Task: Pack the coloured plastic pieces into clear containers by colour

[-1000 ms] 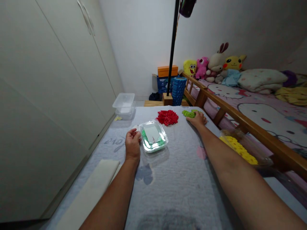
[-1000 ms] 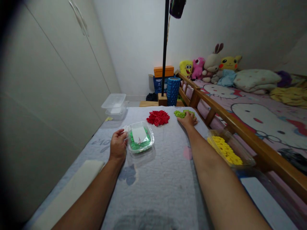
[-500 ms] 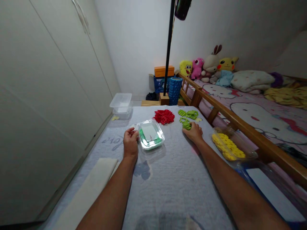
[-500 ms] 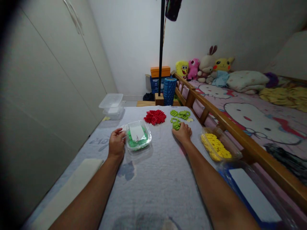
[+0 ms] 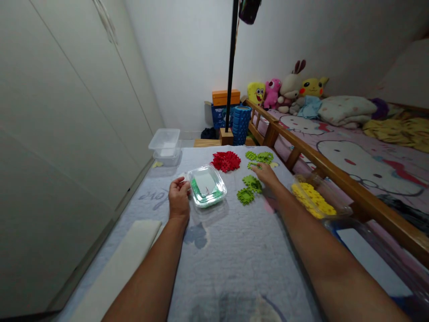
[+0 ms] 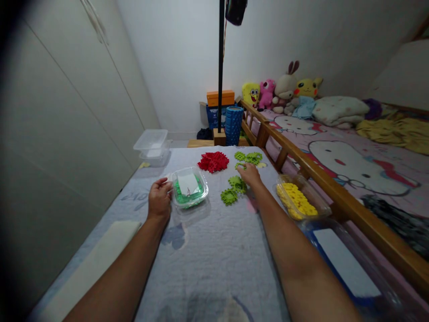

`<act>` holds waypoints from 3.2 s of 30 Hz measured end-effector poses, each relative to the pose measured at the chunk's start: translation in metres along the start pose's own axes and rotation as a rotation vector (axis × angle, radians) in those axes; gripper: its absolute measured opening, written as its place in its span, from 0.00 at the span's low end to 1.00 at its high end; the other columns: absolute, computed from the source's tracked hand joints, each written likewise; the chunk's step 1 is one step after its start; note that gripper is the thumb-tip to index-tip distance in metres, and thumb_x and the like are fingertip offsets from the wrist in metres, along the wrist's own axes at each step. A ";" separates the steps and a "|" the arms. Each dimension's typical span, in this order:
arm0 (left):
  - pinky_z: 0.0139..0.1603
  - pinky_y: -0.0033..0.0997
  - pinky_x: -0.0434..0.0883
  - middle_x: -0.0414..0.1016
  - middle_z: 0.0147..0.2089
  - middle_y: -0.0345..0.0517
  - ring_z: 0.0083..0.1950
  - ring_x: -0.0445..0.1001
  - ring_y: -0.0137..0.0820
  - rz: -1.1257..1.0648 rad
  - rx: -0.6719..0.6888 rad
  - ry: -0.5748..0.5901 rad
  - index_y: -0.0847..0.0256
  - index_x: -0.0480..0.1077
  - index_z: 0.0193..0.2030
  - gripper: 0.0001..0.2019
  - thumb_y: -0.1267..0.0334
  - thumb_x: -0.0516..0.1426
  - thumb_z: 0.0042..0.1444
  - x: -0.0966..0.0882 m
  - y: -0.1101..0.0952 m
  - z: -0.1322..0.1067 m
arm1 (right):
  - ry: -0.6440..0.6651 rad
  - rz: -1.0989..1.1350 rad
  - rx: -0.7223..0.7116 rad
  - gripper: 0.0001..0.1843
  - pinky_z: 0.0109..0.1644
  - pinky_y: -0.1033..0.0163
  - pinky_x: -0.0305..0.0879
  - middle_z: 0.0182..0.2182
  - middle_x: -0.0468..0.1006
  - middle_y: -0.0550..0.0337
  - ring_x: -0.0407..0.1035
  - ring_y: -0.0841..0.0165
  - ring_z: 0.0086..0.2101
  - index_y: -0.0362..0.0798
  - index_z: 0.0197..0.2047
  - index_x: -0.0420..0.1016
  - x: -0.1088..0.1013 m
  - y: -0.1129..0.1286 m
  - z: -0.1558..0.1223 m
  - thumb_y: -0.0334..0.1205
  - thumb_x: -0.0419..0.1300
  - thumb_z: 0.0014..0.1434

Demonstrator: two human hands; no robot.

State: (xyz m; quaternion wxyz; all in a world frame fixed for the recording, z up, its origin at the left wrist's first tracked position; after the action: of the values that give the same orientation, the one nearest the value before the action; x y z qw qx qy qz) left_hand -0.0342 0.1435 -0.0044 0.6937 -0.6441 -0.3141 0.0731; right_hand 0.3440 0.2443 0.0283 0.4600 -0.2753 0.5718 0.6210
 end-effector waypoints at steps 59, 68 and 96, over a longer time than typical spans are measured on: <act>0.35 0.28 0.65 0.71 0.34 0.35 0.32 0.68 0.26 -0.010 -0.013 0.026 0.60 0.70 0.47 0.27 0.56 0.68 0.39 0.002 0.001 -0.001 | 0.184 -0.338 -0.060 0.33 0.71 0.40 0.49 0.73 0.63 0.52 0.52 0.49 0.71 0.53 0.75 0.61 0.035 0.024 0.068 0.38 0.50 0.68; 0.35 0.28 0.65 0.71 0.34 0.36 0.32 0.68 0.26 -0.009 -0.006 0.027 0.60 0.71 0.47 0.26 0.56 0.68 0.40 0.001 0.003 0.001 | 0.172 -0.370 -0.031 0.23 0.63 0.42 0.55 0.55 0.81 0.42 0.66 0.46 0.60 0.46 0.52 0.85 0.015 0.019 0.070 0.44 0.52 0.66; 0.35 0.27 0.65 0.71 0.34 0.36 0.32 0.68 0.26 0.013 -0.001 0.042 0.60 0.71 0.46 0.25 0.56 0.67 0.41 0.002 0.002 0.000 | 0.209 -0.250 0.041 0.35 0.66 0.38 0.59 0.68 0.67 0.46 0.63 0.44 0.64 0.61 0.68 0.73 0.013 0.000 0.027 0.67 0.54 0.65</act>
State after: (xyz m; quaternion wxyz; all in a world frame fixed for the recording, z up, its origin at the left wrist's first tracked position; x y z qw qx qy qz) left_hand -0.0322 0.1445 -0.0058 0.6993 -0.6478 -0.2954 0.0641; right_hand 0.3434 0.2736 0.0217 0.4770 -0.3979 0.5904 0.5153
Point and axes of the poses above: each hand's wrist, its own z-axis towards the middle knuckle, its own x-axis out of the palm, y = z × x, the point moved 7 cm from there along z, towards the middle knuckle
